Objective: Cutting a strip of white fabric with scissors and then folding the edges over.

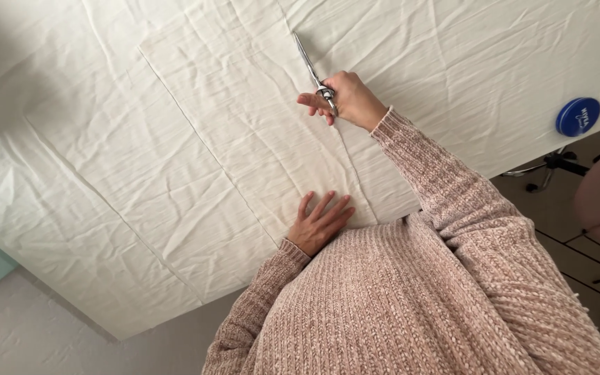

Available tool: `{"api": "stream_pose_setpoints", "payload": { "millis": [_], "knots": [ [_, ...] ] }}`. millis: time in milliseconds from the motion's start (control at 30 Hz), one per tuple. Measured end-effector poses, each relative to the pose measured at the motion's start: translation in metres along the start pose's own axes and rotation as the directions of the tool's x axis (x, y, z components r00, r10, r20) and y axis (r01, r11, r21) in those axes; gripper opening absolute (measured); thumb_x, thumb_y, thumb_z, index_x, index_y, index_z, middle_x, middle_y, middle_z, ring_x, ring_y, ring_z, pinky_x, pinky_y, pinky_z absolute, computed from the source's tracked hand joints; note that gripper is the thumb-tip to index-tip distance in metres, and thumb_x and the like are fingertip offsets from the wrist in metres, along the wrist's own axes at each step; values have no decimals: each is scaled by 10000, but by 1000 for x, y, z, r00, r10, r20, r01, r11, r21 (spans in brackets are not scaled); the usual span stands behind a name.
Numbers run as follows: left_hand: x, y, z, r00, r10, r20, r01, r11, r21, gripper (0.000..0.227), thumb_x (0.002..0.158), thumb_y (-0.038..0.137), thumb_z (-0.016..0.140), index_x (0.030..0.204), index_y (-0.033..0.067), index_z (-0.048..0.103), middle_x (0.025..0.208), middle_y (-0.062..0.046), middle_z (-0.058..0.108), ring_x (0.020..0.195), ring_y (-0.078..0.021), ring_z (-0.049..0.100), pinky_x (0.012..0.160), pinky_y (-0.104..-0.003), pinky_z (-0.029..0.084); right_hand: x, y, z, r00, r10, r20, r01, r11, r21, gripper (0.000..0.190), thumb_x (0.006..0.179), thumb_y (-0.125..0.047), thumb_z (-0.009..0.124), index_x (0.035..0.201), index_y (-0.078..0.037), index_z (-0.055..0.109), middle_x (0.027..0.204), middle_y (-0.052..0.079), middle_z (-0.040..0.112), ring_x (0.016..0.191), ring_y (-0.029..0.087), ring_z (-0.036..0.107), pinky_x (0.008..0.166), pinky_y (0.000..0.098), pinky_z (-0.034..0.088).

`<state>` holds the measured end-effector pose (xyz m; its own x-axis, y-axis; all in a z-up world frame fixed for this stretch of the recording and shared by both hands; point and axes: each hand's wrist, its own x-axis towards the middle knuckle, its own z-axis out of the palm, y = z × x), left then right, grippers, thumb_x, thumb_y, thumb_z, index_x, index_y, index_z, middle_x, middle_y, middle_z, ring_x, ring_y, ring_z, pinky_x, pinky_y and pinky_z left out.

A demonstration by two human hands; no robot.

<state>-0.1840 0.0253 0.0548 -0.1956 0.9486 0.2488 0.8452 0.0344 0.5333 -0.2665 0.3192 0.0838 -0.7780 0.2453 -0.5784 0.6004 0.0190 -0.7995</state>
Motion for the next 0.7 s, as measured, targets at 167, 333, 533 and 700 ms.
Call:
{"api": "stream_pose_setpoints", "payload": {
  "millis": [167, 333, 533, 700],
  "knots": [
    [6, -3, -4, 1000, 15, -7, -15, 1000, 12, 318, 1044, 315, 539, 1357, 291, 593, 1521, 25, 530, 1417, -226, 471, 1184, -563, 246, 1, -15, -2, 1000, 12, -29, -12, 1000, -6, 432, 873, -465, 817, 705, -74, 738, 515, 37, 599, 427, 123, 626, 459, 241, 516],
    [-13, -3, 3, 934, 10, 358, -4, 1000, -19, 691, 921, 366, 720, 1542, 303, 424, 1656, 33, 303, 1530, -274, 229, 1233, -617, 134, 9, -21, 0, 1000, -18, 12, 18, 1000, 3, 533, 774, -540, 747, 687, -22, 655, 636, 70, 728, 357, 104, 580, 359, 198, 497],
    [-8, -2, -5, 932, 4, 362, 7, 1000, -28, 661, 928, 348, 705, 1533, 284, 447, 1652, 31, 315, 1532, -273, 240, 1235, -602, 142, 9, -25, -2, 995, -96, -26, 96, 995, 2, 463, 819, -423, 789, 635, -37, 610, 614, 61, 699, 339, 86, 508, 321, 204, 419],
    [-12, -3, 3, 934, 17, 358, -13, 1000, -14, 712, 905, 332, 757, 1539, 305, 435, 1659, 29, 300, 1530, -282, 248, 1232, -614, 135, 18, -34, -5, 998, -64, 1, 64, 998, 9, 471, 805, -466, 782, 666, -44, 627, 623, 65, 707, 363, 91, 555, 352, 199, 474]
  ]
}}
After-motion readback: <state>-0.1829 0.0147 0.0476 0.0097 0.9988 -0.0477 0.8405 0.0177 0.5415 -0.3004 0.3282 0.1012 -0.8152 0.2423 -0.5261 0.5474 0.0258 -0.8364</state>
